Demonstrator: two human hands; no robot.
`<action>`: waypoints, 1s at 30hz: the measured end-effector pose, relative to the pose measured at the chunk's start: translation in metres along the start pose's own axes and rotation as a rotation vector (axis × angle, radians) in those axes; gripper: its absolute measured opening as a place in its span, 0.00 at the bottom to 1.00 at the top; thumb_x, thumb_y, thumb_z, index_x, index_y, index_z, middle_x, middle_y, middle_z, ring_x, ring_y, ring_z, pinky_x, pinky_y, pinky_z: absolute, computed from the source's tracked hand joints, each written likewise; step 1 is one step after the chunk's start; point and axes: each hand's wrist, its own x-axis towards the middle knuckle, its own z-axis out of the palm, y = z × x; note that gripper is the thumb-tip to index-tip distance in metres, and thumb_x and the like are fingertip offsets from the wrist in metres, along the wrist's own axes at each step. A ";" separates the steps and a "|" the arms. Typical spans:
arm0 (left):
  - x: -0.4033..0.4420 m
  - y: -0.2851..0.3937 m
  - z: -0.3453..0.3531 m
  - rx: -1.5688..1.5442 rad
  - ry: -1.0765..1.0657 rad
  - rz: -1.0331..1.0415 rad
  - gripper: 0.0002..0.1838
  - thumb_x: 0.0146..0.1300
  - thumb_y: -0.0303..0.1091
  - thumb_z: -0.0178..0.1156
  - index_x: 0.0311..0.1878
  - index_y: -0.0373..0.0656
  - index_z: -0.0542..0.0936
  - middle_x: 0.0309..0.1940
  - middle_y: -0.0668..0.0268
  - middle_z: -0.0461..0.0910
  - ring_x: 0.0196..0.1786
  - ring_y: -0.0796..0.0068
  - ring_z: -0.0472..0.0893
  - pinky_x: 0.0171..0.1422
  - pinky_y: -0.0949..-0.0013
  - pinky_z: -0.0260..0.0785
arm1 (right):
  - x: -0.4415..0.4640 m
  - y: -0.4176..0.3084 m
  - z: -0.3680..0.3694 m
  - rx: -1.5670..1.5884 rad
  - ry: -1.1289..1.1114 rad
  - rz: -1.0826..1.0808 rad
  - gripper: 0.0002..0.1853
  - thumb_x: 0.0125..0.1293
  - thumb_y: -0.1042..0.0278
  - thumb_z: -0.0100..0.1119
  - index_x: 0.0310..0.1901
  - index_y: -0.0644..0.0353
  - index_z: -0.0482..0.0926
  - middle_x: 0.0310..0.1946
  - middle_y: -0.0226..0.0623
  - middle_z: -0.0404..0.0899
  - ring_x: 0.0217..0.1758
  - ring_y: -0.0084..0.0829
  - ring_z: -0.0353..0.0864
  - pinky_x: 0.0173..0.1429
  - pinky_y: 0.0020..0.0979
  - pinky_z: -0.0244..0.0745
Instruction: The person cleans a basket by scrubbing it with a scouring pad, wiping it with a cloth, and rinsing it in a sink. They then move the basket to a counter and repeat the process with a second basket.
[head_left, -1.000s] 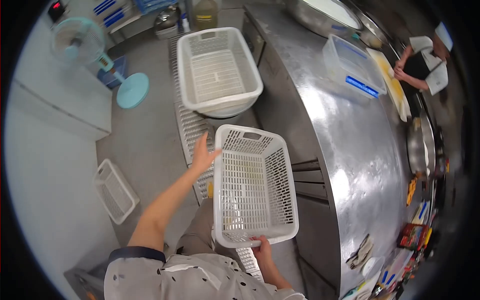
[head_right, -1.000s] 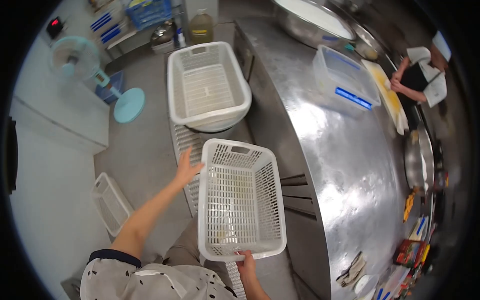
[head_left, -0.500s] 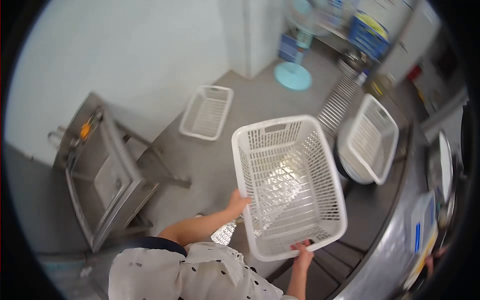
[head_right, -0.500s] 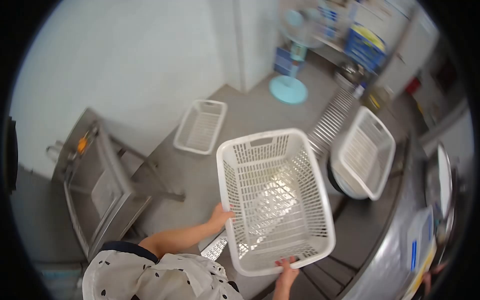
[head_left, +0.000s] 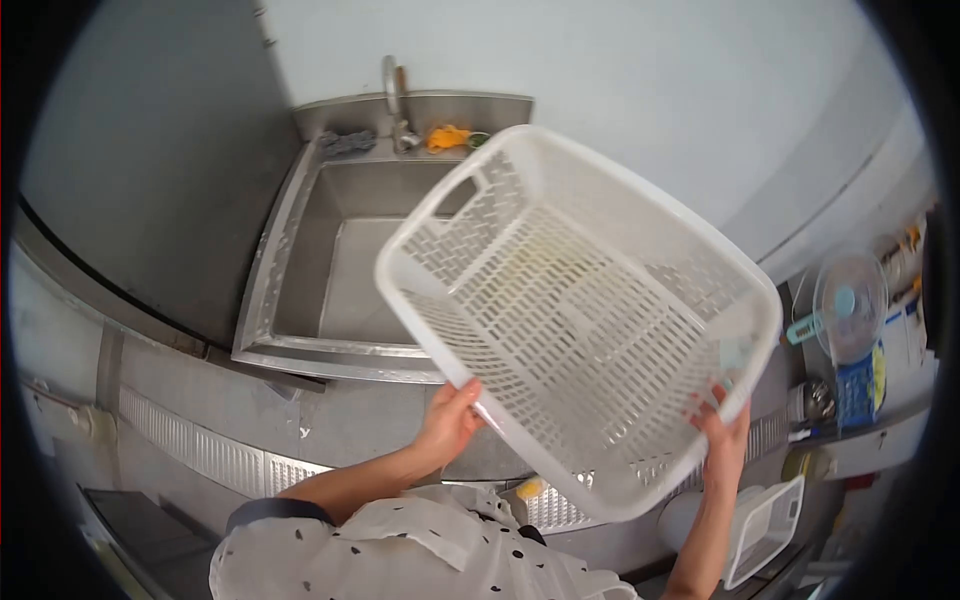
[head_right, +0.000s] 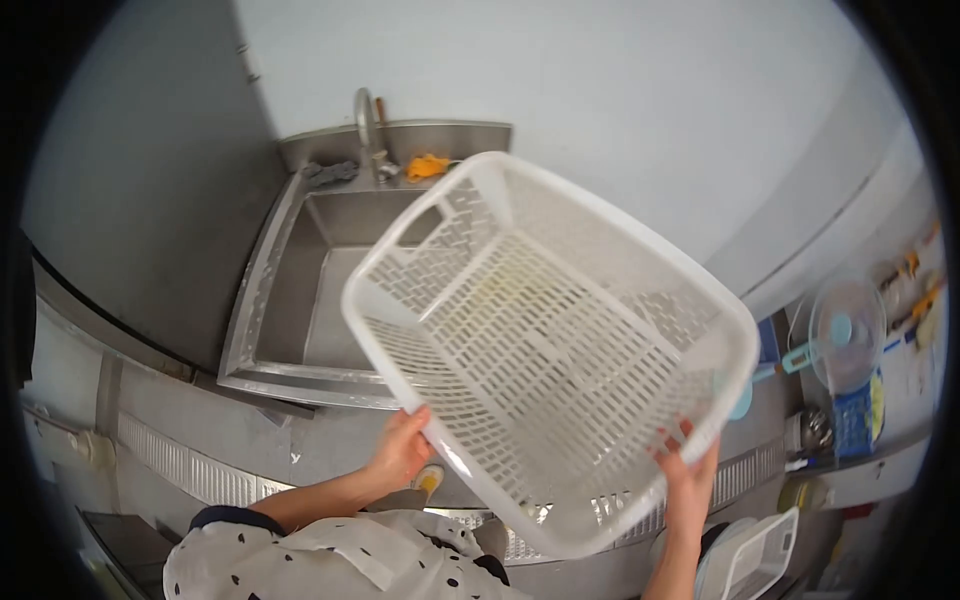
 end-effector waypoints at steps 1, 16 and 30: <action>0.000 0.021 -0.017 -0.041 0.042 0.044 0.22 0.68 0.36 0.50 0.61 0.37 0.62 0.56 0.59 0.71 0.57 0.67 0.73 0.59 0.58 0.69 | 0.014 -0.011 0.034 -0.023 -0.094 0.001 0.41 0.48 0.68 0.62 0.65 0.63 0.55 0.57 0.47 0.65 0.50 0.36 0.74 0.49 0.35 0.74; 0.085 0.208 -0.096 0.005 0.349 0.532 0.22 0.63 0.25 0.51 0.59 0.33 0.60 0.56 0.55 0.69 0.59 0.65 0.71 0.64 0.62 0.63 | 0.162 0.048 0.325 0.237 -0.711 0.264 0.22 0.53 0.77 0.54 0.51 0.70 0.64 0.40 0.42 0.75 0.42 0.34 0.79 0.46 0.33 0.77; 0.144 0.164 -0.128 0.559 0.760 0.301 0.13 0.59 0.31 0.63 0.43 0.35 0.74 0.31 0.64 0.79 0.26 0.79 0.77 0.24 0.79 0.70 | 0.228 0.256 0.469 -0.033 -0.500 0.378 0.10 0.60 0.72 0.54 0.39 0.70 0.70 0.27 0.44 0.79 0.27 0.30 0.80 0.22 0.30 0.73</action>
